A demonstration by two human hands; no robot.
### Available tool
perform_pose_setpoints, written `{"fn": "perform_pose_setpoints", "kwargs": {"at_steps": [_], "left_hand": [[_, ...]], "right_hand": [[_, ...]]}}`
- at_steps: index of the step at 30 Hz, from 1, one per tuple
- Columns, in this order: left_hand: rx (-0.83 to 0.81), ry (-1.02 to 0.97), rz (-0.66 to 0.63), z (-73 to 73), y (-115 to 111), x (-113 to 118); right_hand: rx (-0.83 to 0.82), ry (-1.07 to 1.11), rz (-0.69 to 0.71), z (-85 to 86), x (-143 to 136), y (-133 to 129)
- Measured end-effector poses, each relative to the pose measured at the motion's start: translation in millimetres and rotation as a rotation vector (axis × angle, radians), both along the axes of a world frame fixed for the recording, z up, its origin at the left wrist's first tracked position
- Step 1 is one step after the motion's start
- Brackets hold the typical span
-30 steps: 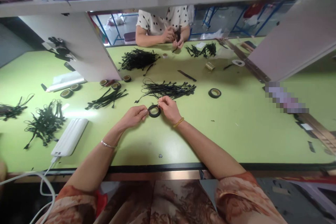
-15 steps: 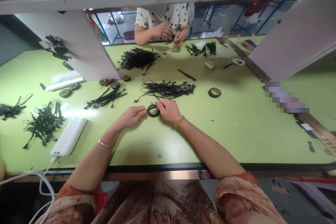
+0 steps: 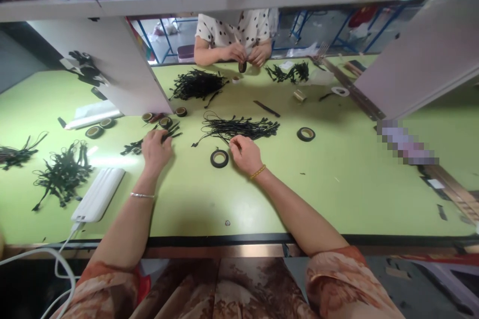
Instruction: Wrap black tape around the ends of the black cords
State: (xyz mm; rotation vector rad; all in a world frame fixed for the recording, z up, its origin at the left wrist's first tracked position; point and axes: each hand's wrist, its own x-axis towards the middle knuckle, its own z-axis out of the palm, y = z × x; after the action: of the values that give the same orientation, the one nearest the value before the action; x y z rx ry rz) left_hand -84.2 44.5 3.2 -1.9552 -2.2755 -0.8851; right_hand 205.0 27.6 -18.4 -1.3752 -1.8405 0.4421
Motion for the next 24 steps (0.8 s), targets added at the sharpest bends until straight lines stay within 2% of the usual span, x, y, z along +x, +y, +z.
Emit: {"fn": "perform_pose_setpoints", "kwargs": {"at_steps": [3,6,8,10,13,15,17,20,24], "left_hand": [[-0.18,0.062,-0.143,-12.7,1.7,3.0],[-0.203,0.125,-0.091,-18.1,1.2,7.4],[-0.166,0.097,-0.084,-17.8,0.0,11.1],[-0.114,0.05,-0.15,-15.3,-2.6,17.4],[-0.032,-0.033,-0.301,-7.3,-10.6,32.4],[0.001,-0.115,-0.386,0.6,-18.6,44.5],[0.032,-0.224,-0.464,9.0,-27.4,56.0],[-0.033,-0.493,-0.531,16.5,-37.9,69.9],[-0.277,-0.991,-0.559,12.8,-41.3,79.9]], "right_hand": [[-0.008,-0.243,-0.027,-6.1,4.2,5.5],[-0.059,-0.405,-0.004,-10.3,4.3,8.6],[-0.066,-0.386,0.004,-11.0,3.7,10.3],[-0.075,-0.23,-0.023,-9.4,4.1,12.1],[-0.102,0.201,-0.026,-2.9,6.4,13.9],[-0.162,0.469,0.053,3.3,6.1,12.4],[-0.281,0.638,0.155,9.6,2.1,7.7],[-0.434,0.731,0.289,15.9,-10.9,-4.7],[-0.492,0.681,0.412,16.3,-29.8,-22.2]]}}
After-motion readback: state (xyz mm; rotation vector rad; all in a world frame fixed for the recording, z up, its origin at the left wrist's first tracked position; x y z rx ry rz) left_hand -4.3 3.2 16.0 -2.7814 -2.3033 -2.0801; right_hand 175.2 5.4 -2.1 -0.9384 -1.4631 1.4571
